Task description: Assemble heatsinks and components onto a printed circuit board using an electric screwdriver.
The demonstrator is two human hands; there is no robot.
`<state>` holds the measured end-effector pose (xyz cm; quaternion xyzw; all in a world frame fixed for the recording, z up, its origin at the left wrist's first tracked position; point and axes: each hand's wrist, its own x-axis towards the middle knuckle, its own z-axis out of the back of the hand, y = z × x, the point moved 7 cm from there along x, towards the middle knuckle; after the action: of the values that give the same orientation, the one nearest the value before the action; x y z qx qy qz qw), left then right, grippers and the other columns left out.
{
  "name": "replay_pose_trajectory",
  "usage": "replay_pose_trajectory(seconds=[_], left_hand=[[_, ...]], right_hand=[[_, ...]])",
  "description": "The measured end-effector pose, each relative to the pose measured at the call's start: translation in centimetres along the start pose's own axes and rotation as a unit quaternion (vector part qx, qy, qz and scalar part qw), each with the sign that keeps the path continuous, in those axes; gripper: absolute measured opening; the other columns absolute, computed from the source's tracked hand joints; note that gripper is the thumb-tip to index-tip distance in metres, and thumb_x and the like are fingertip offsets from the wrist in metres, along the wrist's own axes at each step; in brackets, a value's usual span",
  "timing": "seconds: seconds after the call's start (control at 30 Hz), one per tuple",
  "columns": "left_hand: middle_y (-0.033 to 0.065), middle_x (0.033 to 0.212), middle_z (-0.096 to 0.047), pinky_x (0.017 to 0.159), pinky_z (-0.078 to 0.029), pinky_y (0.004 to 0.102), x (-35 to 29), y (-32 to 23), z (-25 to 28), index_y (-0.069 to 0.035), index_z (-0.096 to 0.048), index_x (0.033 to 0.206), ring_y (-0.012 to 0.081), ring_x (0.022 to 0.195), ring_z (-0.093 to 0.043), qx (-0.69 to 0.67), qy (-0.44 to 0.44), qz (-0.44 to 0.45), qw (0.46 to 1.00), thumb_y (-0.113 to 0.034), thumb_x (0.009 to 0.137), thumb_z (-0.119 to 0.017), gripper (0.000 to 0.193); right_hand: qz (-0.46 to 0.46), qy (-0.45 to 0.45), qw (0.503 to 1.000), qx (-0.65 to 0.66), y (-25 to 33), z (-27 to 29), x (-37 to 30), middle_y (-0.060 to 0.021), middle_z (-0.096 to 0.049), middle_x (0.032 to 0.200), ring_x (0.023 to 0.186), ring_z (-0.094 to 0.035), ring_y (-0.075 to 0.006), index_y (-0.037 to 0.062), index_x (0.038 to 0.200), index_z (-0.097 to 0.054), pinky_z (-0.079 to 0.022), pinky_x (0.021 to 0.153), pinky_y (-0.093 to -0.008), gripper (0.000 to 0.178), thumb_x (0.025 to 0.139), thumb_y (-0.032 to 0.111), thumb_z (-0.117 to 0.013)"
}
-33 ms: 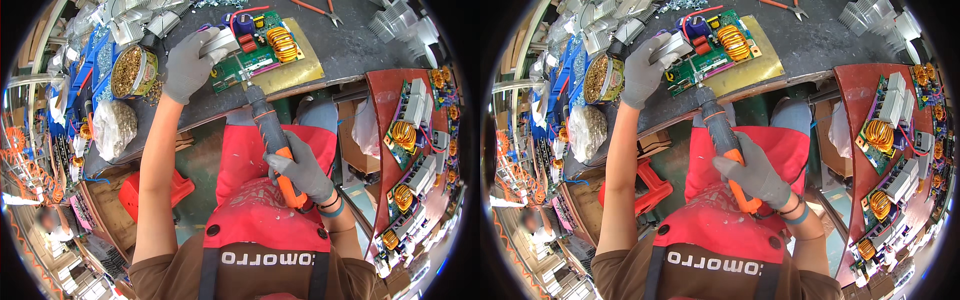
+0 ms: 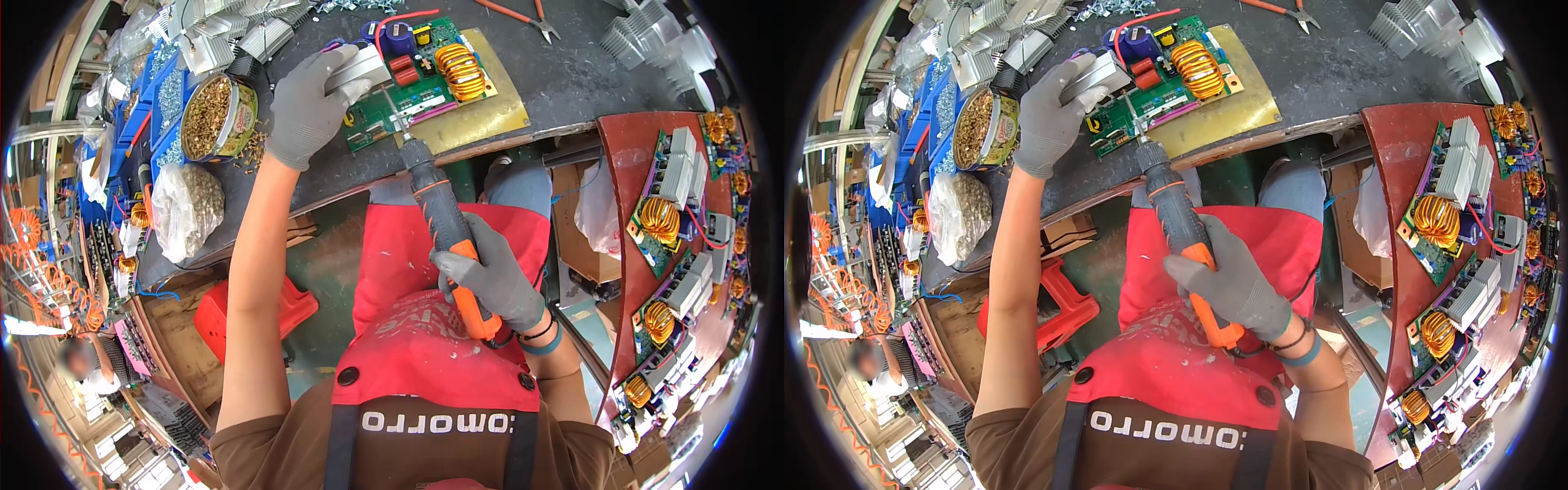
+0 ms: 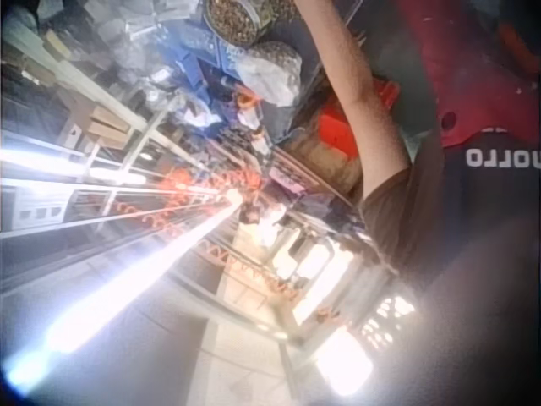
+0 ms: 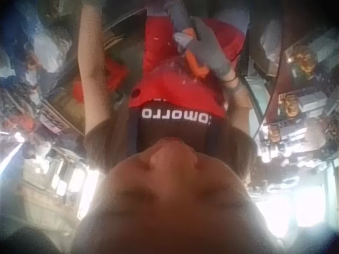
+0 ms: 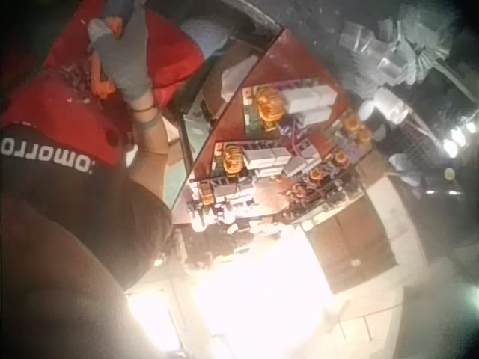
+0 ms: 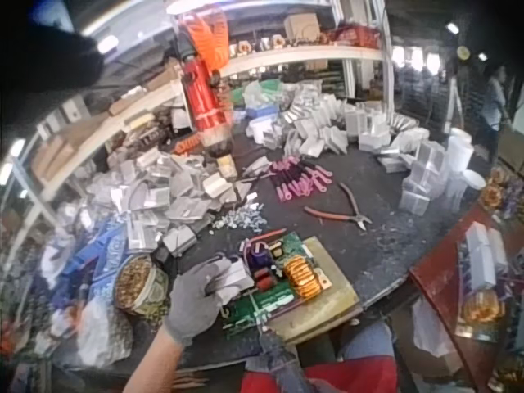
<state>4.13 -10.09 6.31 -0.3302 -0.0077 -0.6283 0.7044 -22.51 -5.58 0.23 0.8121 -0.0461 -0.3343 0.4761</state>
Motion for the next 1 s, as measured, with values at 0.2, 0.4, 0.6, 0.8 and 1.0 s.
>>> replay_pose_trajectory(seconds=[0.2,0.4,0.6,0.8,1.0], left_hand=[[0.0157,0.111,-0.070,0.087,-0.053,0.0306,0.1,0.0,-0.1,0.000,-0.065,0.120,0.0209,0.099,-0.069,-0.014,0.001,0.007,1.000,-0.017,0.084,-0.078,0.042],[0.0167,0.113,-0.070,0.087,-0.052,0.0309,0.3,0.0,-0.2,0.000,-0.065,0.121,0.0216,0.100,-0.069,0.012,0.019,-0.004,1.000,-0.018,0.084,-0.077,0.042],[0.0155,0.107,-0.069,0.085,-0.052,0.0315,0.4,-0.4,0.1,-0.001,-0.066,0.120,0.0252,0.096,-0.069,0.036,0.016,-0.026,0.999,-0.017,0.082,-0.078,0.042],[0.0158,0.104,-0.068,0.083,-0.053,0.0318,0.1,-0.6,0.4,-0.001,-0.067,0.119,0.0266,0.093,-0.068,0.027,0.022,-0.011,0.999,-0.016,0.081,-0.078,0.042],[0.0128,0.104,-0.068,0.083,-0.052,0.0294,0.1,0.5,0.0,0.000,-0.066,0.120,0.0185,0.093,-0.067,-0.003,0.029,0.030,0.999,-0.015,0.081,-0.080,0.044]], right_hand=[[-0.005,-0.006,1.000,0.001,-0.1,0.2,0.0,-0.0060,-0.058,0.086,0.070,-0.059,-0.0122,-0.0011,0.124,-0.048,-0.051,0.062,-0.0298,0.048,0.087,0.019,-0.071],[-0.003,-0.011,1.000,-0.009,0.1,0.3,0.0,-0.0069,-0.059,0.084,0.068,-0.062,-0.0138,-0.0008,0.124,-0.048,-0.051,0.061,-0.0302,0.045,0.087,0.016,-0.066],[-0.005,-0.009,1.000,-0.001,0.1,0.4,-0.1,-0.0071,-0.060,0.084,0.068,-0.062,-0.0136,-0.0011,0.124,-0.048,-0.051,0.061,-0.0301,0.046,0.086,0.016,-0.067],[-0.005,-0.004,1.000,0.010,-0.1,0.3,0.1,-0.0064,-0.058,0.082,0.067,-0.060,-0.0122,-0.0013,0.123,-0.049,-0.051,0.058,-0.0297,0.047,0.086,0.019,-0.071],[-0.007,-0.004,1.000,0.015,-0.2,0.0,0.2,-0.0068,-0.058,0.081,0.066,-0.060,-0.0121,-0.0014,0.121,-0.049,-0.051,0.056,-0.0295,0.046,0.087,0.020,-0.071]])
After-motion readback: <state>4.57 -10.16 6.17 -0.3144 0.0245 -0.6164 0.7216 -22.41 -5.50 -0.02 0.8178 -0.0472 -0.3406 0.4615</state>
